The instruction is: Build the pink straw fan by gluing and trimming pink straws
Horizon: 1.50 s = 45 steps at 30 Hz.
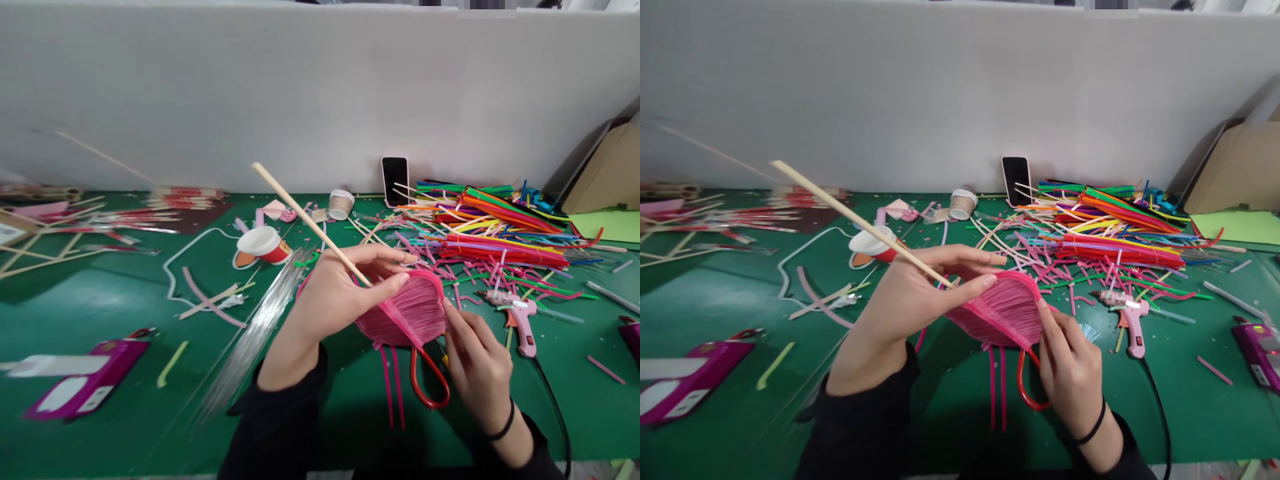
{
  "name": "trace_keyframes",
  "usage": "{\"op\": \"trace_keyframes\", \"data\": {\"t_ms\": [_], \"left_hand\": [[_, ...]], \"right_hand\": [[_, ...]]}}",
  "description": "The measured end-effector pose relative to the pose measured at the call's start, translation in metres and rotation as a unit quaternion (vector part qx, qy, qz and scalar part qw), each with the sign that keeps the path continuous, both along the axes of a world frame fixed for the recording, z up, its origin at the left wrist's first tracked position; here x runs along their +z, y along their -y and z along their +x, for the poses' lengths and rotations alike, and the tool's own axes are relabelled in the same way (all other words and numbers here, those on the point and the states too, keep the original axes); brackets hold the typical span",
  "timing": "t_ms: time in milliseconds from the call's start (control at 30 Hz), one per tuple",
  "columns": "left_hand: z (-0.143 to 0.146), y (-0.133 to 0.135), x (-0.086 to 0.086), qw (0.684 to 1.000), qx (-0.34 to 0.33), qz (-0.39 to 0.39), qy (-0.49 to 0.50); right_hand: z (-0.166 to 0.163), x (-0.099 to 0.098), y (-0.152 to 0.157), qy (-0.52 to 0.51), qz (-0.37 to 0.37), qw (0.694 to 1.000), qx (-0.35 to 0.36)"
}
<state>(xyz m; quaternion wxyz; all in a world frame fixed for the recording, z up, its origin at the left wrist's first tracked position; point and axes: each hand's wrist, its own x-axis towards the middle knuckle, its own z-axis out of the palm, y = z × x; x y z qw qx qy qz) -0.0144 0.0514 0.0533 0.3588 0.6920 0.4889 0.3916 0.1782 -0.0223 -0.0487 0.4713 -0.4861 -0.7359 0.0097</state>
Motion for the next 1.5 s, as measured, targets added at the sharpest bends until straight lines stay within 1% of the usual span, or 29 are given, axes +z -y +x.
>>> {"op": "trace_keyframes", "data": {"t_ms": [233,467,667,867,1067,1200,1500], "left_hand": [[-0.002,-0.001,0.002,1.000,-0.001,0.004,-0.005],[-0.002,-0.001,0.003,1.000,-0.011,-0.002,-0.008],[0.000,-0.002,0.004,1.000,0.007,-0.017,-0.014],[-0.002,-0.007,0.001,0.999,0.021,-0.023,-0.008],[-0.003,-0.008,0.001,0.999,0.021,-0.026,0.000],[-0.002,-0.008,0.001,1.000,0.021,-0.022,0.004],[-0.002,-0.009,0.001,1.000,0.014,-0.014,-0.004]], "right_hand": [[-0.005,0.002,0.002,0.013,0.001,1.000,-0.009],[-0.007,-0.004,0.003,0.008,-0.014,1.000,-0.003],[-0.007,-0.008,0.004,0.002,-0.029,1.000,0.008],[0.003,-0.013,0.007,-0.009,-0.042,0.999,0.030],[0.012,-0.012,0.011,-0.030,-0.042,0.999,0.016],[0.009,-0.013,0.010,-0.008,-0.040,0.999,0.017],[0.006,-0.017,0.007,0.051,-0.029,0.998,-0.006]]}}
